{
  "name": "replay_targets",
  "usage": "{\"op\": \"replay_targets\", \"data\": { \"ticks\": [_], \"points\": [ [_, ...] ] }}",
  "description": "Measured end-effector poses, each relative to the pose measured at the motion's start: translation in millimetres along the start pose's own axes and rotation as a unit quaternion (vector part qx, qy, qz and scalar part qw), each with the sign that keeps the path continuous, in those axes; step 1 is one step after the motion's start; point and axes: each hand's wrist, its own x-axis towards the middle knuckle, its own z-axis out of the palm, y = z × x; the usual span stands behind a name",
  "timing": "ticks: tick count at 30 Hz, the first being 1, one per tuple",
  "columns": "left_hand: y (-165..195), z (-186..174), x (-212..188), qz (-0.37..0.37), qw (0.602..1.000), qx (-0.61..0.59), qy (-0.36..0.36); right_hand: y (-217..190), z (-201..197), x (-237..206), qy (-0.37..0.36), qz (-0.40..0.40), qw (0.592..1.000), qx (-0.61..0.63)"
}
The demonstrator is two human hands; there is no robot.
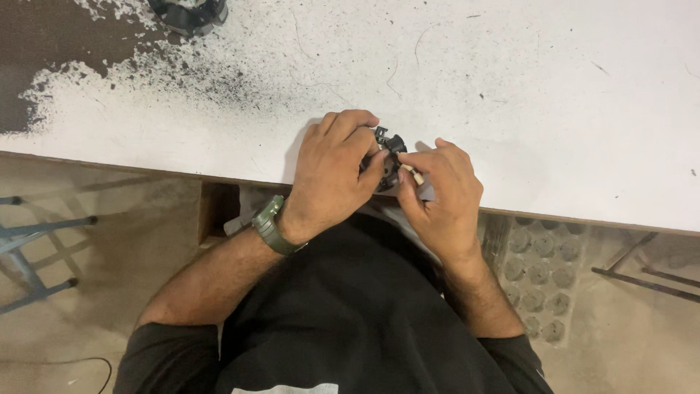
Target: The person sits at a workbench and repeatedly fits small black cylindrical components into circular housings, pressing each one into place by hand and using a small stick to seat them. Finished housings are set aside on the table as more components are assembled one at a time.
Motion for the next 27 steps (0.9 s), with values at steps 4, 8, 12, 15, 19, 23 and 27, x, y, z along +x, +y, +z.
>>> {"op": "replay_targets", "data": {
  "ticks": [4,8,12,15,19,23,27],
  "points": [
    [-0.6,4.1,-2.1,0.004,1.0,0.006,0.011,3.4,0.7,-3.6,-0.001,-0.007,1.0,0.008],
    [-0.9,6.2,-2.6,0.002,1.0,0.007,0.014,4.2,4.0,-4.3,-0.003,-0.022,1.0,-0.008],
    [-0.6,6.6,-3.4,0.004,1.0,0.006,0.024,3.1,6.0,-4.4,-0.004,-0.025,0.999,-0.036],
    [0.1,4.0,-5.2,0.008,0.999,-0.004,0.034,1.2,7.1,-5.3,0.004,-0.028,0.998,-0.047],
    [0.6,-4.9,-7.9,0.005,0.999,-0.032,0.024,0.2,6.2,-6.8,0.011,-0.024,0.998,-0.049],
    [-0.3,-14.7,-6.5,0.015,1.0,-0.024,-0.005,-0.1,5.8,-5.4,0.008,-0.027,0.998,-0.049],
    [-3.0,-19.8,1.9,0.058,0.998,0.006,-0.03,-2.5,4.2,-0.9,-0.003,-0.018,0.999,-0.044]
  ]
}}
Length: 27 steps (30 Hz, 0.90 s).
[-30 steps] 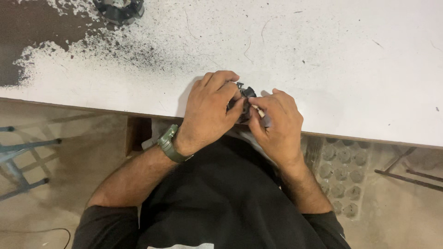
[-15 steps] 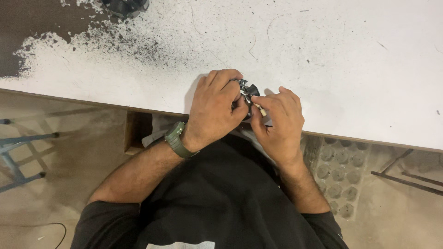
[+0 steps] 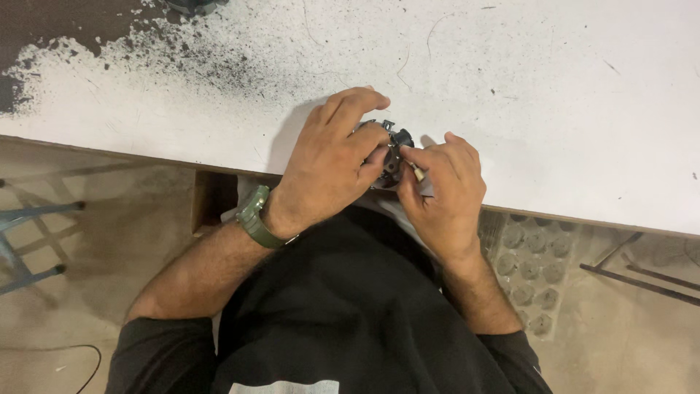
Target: The person sits at a workbench and repeatedly fits small black cylindrical components into circular housings, pressing each one into place by hand and using a small stick to seat them. Finished housings are set aside on the table as more components are assembled one at a time.
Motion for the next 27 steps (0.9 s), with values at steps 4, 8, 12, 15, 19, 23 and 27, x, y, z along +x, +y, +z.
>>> {"op": "replay_targets", "data": {
  "ticks": [4,8,12,15,19,23,27],
  "points": [
    [-0.6,-1.9,6.9,0.023,0.999,0.005,-0.024,-0.8,-5.8,6.1,-0.03,0.009,0.999,0.01],
    [2.2,-0.4,6.3,-0.008,0.999,-0.039,-0.032,0.1,-7.8,8.9,-0.036,0.006,0.999,0.009],
    [3.2,8.2,4.3,-0.041,0.999,-0.035,-0.005,1.6,-6.2,4.1,-0.019,0.013,0.999,0.029],
    [2.8,15.0,2.4,-0.04,0.999,-0.028,0.016,4.3,-5.8,-0.9,-0.007,0.015,0.999,0.044],
    [2.9,20.2,1.4,-0.034,0.999,-0.012,0.026,7.1,-4.4,-4.4,-0.009,0.014,0.999,0.045],
    [2.0,19.5,0.8,-0.028,0.999,-0.019,0.029,7.4,-2.3,-3.1,-0.015,0.01,0.999,0.04],
    [-0.5,19.1,0.4,-0.026,0.999,-0.024,0.022,5.0,-2.2,-3.1,-0.013,0.005,0.999,0.041]
  ]
}}
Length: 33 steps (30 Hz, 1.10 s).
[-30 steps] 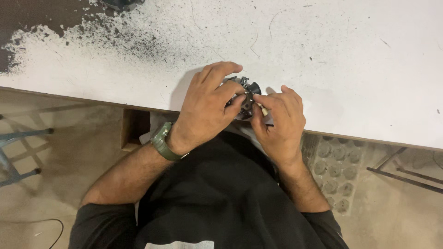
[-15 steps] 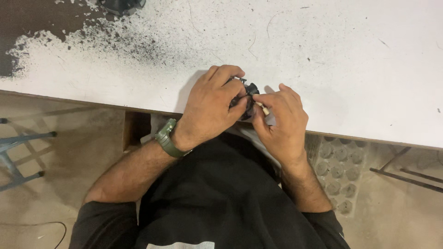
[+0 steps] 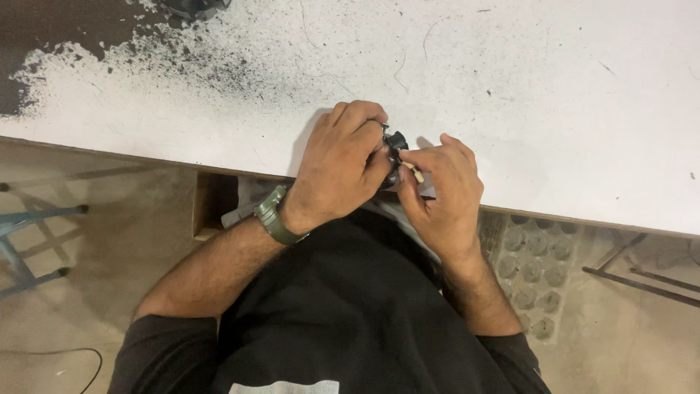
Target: The person sits at a workbench and repeatedly fits small black cylindrical components into circular housings, pressing each one into place by hand and using a small stick to seat them. Finished housings are set aside on the table as more components are assembled one at a time.
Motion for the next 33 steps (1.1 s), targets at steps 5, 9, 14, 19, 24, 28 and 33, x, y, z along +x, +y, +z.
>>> {"op": "replay_targets", "data": {
  "ticks": [5,9,14,19,24,28,33],
  "points": [
    [-1.8,3.9,0.0,-0.01,1.0,0.004,-0.001,-0.1,0.7,-0.1,-0.001,-0.007,1.0,0.001],
    [-0.4,5.8,-0.5,-0.013,1.0,0.001,0.004,0.1,1.4,-0.2,-0.002,-0.013,1.0,-0.003],
    [-1.0,7.6,-3.1,-0.002,1.0,0.004,0.023,-1.6,2.3,0.4,-0.005,-0.024,0.999,-0.027],
    [-1.8,9.2,-3.8,-0.005,1.0,0.003,0.017,-3.8,-0.1,3.3,-0.018,-0.012,0.999,-0.039],
    [-0.3,-11.5,-3.3,-0.04,0.996,-0.053,0.06,-4.0,-1.9,4.0,0.0,-0.015,1.0,-0.019],
    [-2.0,-29.7,-2.3,0.006,0.998,0.035,0.042,-2.7,-1.1,-1.5,0.081,0.033,0.996,0.032],
    [-2.4,-18.6,3.5,0.025,0.995,0.087,-0.052,2.2,13.2,-2.0,0.055,0.042,0.997,0.028]
  ]
}}
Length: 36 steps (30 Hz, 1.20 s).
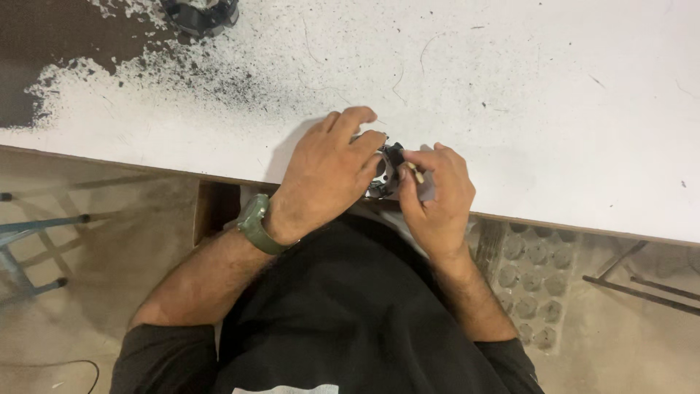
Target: The person sits at a workbench and repeatedly fits small black cylindrical components into circular housings, pressing each one into place by hand and using a small stick to seat them. Finished housings are set aside on the table as more components are assembled one at a time.
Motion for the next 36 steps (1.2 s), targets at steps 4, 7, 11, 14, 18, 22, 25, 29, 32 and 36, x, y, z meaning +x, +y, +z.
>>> {"op": "replay_targets", "data": {
  "ticks": [4,7,11,14,18,22,25,29,32,36],
  "points": [
    [-1.4,2.4,0.4,-0.013,0.999,-0.026,0.013,1.2,5.1,-0.3,0.006,-0.01,0.999,-0.033],
    [-3.5,-5.6,1.0,0.0,0.999,-0.016,0.03,1.1,4.1,-0.1,0.001,-0.018,0.999,-0.039],
    [1.5,-15.9,1.8,0.056,0.998,0.039,0.012,1.4,4.9,0.7,-0.002,-0.02,0.999,-0.041],
    [7.3,-15.2,4.2,0.073,0.996,0.033,-0.036,3.3,5.3,2.1,-0.002,-0.03,0.998,-0.05],
    [6.9,-8.2,6.8,-0.001,1.0,-0.024,-0.02,4.7,3.4,0.6,0.017,-0.048,0.998,-0.034],
    [3.8,-3.1,2.4,-0.028,0.998,-0.05,0.016,5.3,2.7,-2.6,0.012,-0.084,0.996,-0.012],
    [4.5,-0.1,-1.7,-0.038,0.997,-0.06,0.018,6.2,4.9,-2.7,-0.002,-0.087,0.996,-0.018],
    [5.7,2.5,-4.4,-0.038,0.997,-0.064,0.029,6.7,4.8,-1.4,-0.013,-0.097,0.995,-0.031],
    [4.7,4.2,-5.7,-0.033,0.997,-0.058,0.03,6.5,3.5,-0.9,-0.017,-0.1,0.994,-0.029],
    [5.2,9.0,-7.6,0.01,0.999,-0.006,0.036,6.2,4.2,-1.6,0.001,-0.109,0.994,-0.011]
  ]
}}
